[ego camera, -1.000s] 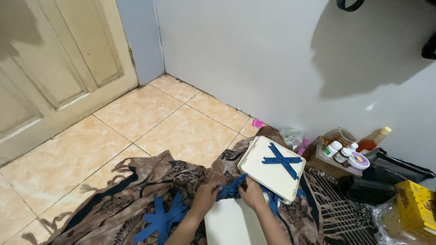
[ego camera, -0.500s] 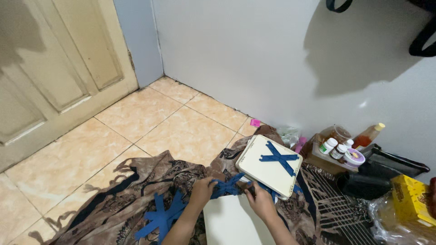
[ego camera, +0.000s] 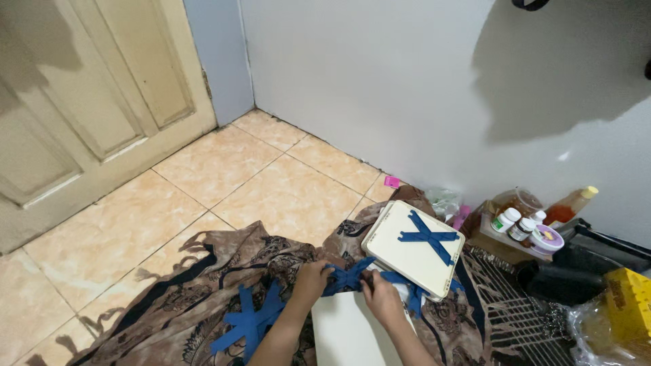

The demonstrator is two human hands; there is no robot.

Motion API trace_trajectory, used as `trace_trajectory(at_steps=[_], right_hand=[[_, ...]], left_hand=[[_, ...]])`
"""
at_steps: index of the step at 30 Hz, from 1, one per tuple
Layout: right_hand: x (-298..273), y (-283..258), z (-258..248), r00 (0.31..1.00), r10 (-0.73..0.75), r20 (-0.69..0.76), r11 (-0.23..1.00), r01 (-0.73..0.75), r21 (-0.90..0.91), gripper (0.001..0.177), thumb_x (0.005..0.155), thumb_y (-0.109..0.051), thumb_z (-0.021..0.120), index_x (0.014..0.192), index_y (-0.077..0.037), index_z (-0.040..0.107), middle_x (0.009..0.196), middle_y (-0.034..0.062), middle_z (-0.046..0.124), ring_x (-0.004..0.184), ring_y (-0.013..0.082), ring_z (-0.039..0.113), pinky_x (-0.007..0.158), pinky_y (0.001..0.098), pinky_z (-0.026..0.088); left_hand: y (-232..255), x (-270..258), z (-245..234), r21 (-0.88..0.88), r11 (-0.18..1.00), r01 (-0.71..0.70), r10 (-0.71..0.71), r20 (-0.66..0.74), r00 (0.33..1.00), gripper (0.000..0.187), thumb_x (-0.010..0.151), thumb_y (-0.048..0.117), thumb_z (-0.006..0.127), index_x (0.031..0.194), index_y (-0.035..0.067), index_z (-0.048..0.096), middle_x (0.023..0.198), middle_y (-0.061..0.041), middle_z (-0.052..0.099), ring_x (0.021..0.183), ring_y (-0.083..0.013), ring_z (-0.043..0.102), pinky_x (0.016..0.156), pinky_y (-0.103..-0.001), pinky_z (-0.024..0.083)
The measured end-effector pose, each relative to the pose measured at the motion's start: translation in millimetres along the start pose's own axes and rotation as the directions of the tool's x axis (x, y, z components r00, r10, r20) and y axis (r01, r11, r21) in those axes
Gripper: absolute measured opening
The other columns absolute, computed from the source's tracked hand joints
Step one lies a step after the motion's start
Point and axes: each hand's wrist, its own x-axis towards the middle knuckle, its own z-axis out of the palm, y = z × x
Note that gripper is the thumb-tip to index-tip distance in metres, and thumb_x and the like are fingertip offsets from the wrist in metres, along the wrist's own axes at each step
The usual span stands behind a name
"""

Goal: The person sits on the floor and assembles white plastic trays with blue tape and a utility knife. They apply tape in an X pattern, cut the tape, and stack the trays.

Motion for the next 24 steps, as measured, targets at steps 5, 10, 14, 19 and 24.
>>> trace_trajectory(at_steps=[5,10,14,19,24], right_hand=[[15,-16,-17,0.997,0.069,-0.038,0.997,-0.067,0.049,0.041,0.088,-0.028,0.070,0.118,-0.001,0.063,0.089,0.0288,0.071,0.084,0.0464,0.070,0.074,0.0521,0.057],[21,-29,-35,0.998,-0.051,-0.049,0.999,0.051,0.005,0.035,0.087,-0.028,0.073,0.109,-0.002,0.066,0.089,0.0286,0.071,0.083,0.0477,0.069,0.076,0.0531,0.055],[20,-29,-37,1.000,0.004,0.010,1.000,-0.004,0.030,0.031,0.089,-0.029,0.069,0.109,-0.005,0.066,0.089,0.0262,0.073,0.084,0.0444,0.071,0.076,0.0506,0.057],[4,-20,-16,0.999,-0.031,0.019,0.999,0.031,0.033,0.031,0.089,-0.027,0.068,0.110,-0.003,0.064,0.092,0.0262,0.073,0.086,0.0452,0.070,0.076,0.0523,0.055],[9,-15,-10,0.998,-0.059,-0.023,0.997,0.061,0.054,0.034,0.088,-0.026,0.069,0.113,-0.003,0.065,0.092,0.0262,0.073,0.085,0.0445,0.071,0.075,0.0507,0.057]], left_hand=[[-7,5,3,0.013,1.000,-0.014,0.014,0.013,1.000,0.019,0.083,0.020,0.078,0.089,0.002,0.074,0.079,-0.024,0.069,0.078,-0.0436,0.068,0.069,-0.051,0.053],[-13,8,10,0.009,1.000,-0.011,0.012,-0.013,1.000,0.018,0.082,0.019,0.078,0.087,0.002,0.074,0.080,-0.024,0.069,0.078,-0.0440,0.068,0.069,-0.051,0.054],[-16,12,8,0.049,0.999,-0.020,0.020,-0.006,1.000,0.020,0.084,0.020,0.078,0.083,0.001,0.073,0.078,-0.023,0.069,0.078,-0.0441,0.067,0.069,-0.052,0.053],[-10,5,7,0.069,0.997,-0.046,0.047,-0.013,0.999,0.019,0.083,0.020,0.079,0.083,0.002,0.073,0.076,-0.024,0.069,0.075,-0.0442,0.067,0.067,-0.052,0.052],[-7,7,5,0.011,0.999,-0.040,0.040,-0.014,0.999,0.019,0.083,0.020,0.078,0.086,0.002,0.073,0.077,-0.024,0.069,0.076,-0.0435,0.068,0.067,-0.051,0.054]])
